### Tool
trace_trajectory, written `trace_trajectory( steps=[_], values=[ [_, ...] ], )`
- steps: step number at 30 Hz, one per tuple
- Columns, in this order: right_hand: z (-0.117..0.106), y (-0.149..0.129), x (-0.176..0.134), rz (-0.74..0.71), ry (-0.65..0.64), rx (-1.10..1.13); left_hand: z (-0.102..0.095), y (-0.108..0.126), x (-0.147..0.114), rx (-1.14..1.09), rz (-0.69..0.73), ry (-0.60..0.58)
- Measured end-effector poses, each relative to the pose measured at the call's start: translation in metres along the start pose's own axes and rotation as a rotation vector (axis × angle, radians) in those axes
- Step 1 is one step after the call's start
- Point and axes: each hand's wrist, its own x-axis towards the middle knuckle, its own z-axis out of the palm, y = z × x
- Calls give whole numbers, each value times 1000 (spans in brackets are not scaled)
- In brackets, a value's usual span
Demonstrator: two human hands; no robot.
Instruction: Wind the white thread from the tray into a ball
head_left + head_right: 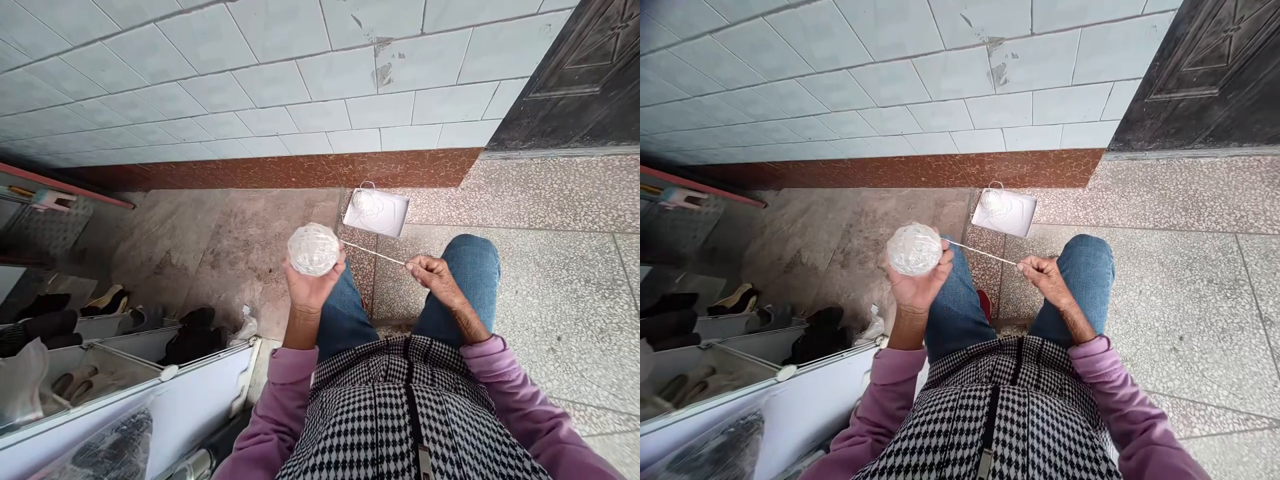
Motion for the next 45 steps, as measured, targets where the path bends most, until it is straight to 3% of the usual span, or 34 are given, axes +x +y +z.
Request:
trace_trajectory(
  steps=[4,8,12,15,17,20,23,25,28,32,34,36,39,45],
  values=[
    [-35,-20,25,-78,-65,-191,-15,20,-1,-8,91,96],
    [-96,-28,53,-66,-66,-371,-35,39,-1,-106,182,151],
    [-180,-21,77,-16,82,-558,-56,62,1,-192,247,237],
    [-230,-18,87,20,243,-665,-65,75,0,-225,282,274],
    [-250,-23,90,67,359,-729,-67,78,-1,-254,307,278],
    [-259,-35,90,144,493,-820,-63,72,-6,-255,297,271],
    [-244,-41,89,135,487,-850,-52,50,-8,-190,216,231],
    [-217,-38,85,75,426,-823,-44,28,-7,-133,141,201],
    [-150,-30,72,-41,283,-710,-30,-5,-4,-45,44,190],
    [-35,-32,45,-262,-22,-352,-12,-34,-3,35,-49,135],
    [11,-36,34,-315,-77,-231,-5,-40,-4,69,-103,85],
    [42,-36,25,-305,-96,-157,-1,-41,-5,105,-135,52],
    [56,-30,16,-240,-77,-120,1,-37,-7,124,-135,51],
    [44,-23,-5,-229,-31,-211,3,-42,-6,163,-115,56]
  ],
)
